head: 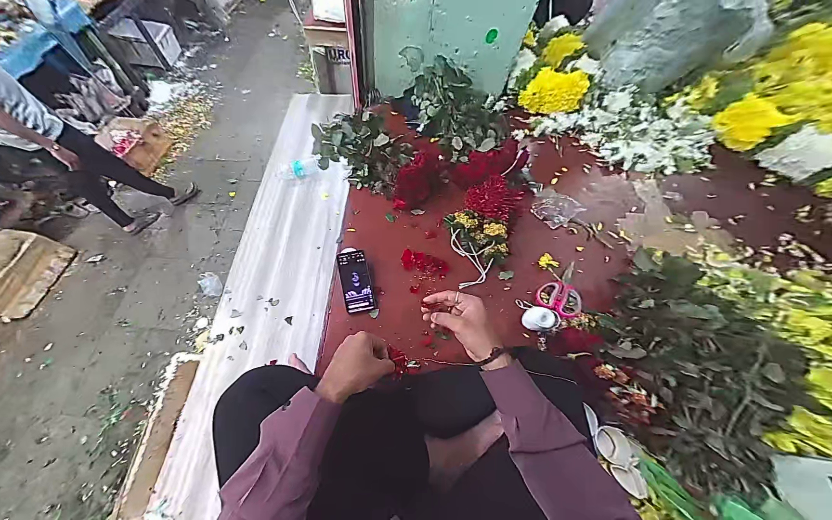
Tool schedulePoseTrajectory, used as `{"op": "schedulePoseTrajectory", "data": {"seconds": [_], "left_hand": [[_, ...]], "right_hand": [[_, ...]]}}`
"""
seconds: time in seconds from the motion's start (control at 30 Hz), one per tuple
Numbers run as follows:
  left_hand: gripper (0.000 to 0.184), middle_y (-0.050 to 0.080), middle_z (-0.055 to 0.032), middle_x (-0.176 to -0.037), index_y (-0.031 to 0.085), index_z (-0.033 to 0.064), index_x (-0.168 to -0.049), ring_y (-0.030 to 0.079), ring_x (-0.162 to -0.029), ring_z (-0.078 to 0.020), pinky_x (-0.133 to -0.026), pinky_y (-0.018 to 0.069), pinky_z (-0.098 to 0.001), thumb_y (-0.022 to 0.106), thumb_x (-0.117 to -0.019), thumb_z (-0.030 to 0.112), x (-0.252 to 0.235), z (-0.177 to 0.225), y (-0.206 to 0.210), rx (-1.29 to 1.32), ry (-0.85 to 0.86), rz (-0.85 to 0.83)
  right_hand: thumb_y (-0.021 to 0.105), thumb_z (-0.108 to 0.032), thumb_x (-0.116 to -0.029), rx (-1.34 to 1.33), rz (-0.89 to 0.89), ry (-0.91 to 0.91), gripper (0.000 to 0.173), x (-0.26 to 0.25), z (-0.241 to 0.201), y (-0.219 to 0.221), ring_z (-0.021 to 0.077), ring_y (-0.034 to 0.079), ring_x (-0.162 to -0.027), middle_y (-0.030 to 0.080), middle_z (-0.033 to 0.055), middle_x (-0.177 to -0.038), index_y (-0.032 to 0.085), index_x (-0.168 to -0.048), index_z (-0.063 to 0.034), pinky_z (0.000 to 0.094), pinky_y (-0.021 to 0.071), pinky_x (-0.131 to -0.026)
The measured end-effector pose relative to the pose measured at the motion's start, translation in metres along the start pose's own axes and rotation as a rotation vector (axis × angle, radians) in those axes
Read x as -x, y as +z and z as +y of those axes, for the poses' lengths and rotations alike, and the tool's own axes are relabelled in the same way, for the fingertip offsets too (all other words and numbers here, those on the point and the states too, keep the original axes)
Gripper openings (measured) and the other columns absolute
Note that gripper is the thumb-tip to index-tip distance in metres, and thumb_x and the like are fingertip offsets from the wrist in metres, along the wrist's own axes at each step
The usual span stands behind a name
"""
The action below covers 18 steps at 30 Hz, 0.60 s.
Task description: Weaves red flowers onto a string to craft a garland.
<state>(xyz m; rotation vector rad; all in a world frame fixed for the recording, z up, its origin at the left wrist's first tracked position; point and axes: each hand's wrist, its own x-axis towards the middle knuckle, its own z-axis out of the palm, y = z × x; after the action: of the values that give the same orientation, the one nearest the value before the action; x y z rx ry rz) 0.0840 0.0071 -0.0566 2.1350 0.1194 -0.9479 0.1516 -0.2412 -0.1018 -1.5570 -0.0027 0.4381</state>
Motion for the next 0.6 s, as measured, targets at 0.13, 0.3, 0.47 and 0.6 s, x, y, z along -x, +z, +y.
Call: {"op": "schedulePoseTrajectory", "data": {"seconds": [0.13, 0.3, 0.47, 0.6], "left_hand": [[0.017, 0.070, 0.0001, -0.073, 0.076, 0.0166, -0.083, 0.067, -0.066, -0.0167, -0.065, 0.0558, -0.0481, 0.076, -0.0828, 0.034, -0.001, 0.001, 0.000, -0.020, -0.033, 0.034], [0.019, 0.071, 0.0008, -0.073, 0.075, 0.0145, -0.083, 0.067, -0.066, -0.0149, -0.066, 0.0562, -0.0460, 0.075, -0.0847, 0.034, -0.003, -0.001, -0.002, 0.071, -0.028, 0.123], [0.019, 0.070, 0.0013, -0.074, 0.077, 0.0134, -0.090, 0.064, -0.065, -0.0113, -0.065, 0.0541, -0.0390, 0.068, -0.0928, 0.030, -0.001, 0.001, -0.004, 0.141, -0.016, 0.124], [0.017, 0.073, 0.0004, -0.080, 0.078, 0.0110, -0.099, 0.067, -0.069, -0.0104, -0.066, 0.0573, -0.0344, 0.067, -0.0936, 0.022, 0.000, 0.005, -0.003, 0.195, 0.023, 0.070]], "right_hand": [[0.076, -0.010, -0.0906, 0.033, 0.058, -0.019, 0.018, 0.007, -0.001, 0.007, 0.0213, 0.074, -0.074, 0.077, 0.0119, -0.092, 0.075, -0.106, 0.0001, 0.0347, 0.0642, -0.065], [0.070, -0.004, -0.0936, -0.111, -0.005, 0.043, 0.014, 0.030, -0.008, 0.021, 0.0243, 0.074, -0.075, 0.075, 0.0167, -0.092, 0.073, -0.104, 0.0049, 0.0363, 0.0635, -0.065], [0.075, 0.004, -0.0845, -0.200, -0.067, 0.096, 0.037, 0.054, -0.009, 0.044, 0.0287, 0.074, -0.073, 0.074, 0.0191, -0.092, 0.058, -0.118, 0.0066, 0.0395, 0.0638, -0.062], [0.080, -0.001, -0.0813, -0.090, -0.052, 0.150, 0.047, 0.052, -0.003, 0.056, 0.0253, 0.073, -0.065, 0.075, 0.0147, -0.088, 0.054, -0.121, 0.0022, 0.0347, 0.0607, -0.052]]}}
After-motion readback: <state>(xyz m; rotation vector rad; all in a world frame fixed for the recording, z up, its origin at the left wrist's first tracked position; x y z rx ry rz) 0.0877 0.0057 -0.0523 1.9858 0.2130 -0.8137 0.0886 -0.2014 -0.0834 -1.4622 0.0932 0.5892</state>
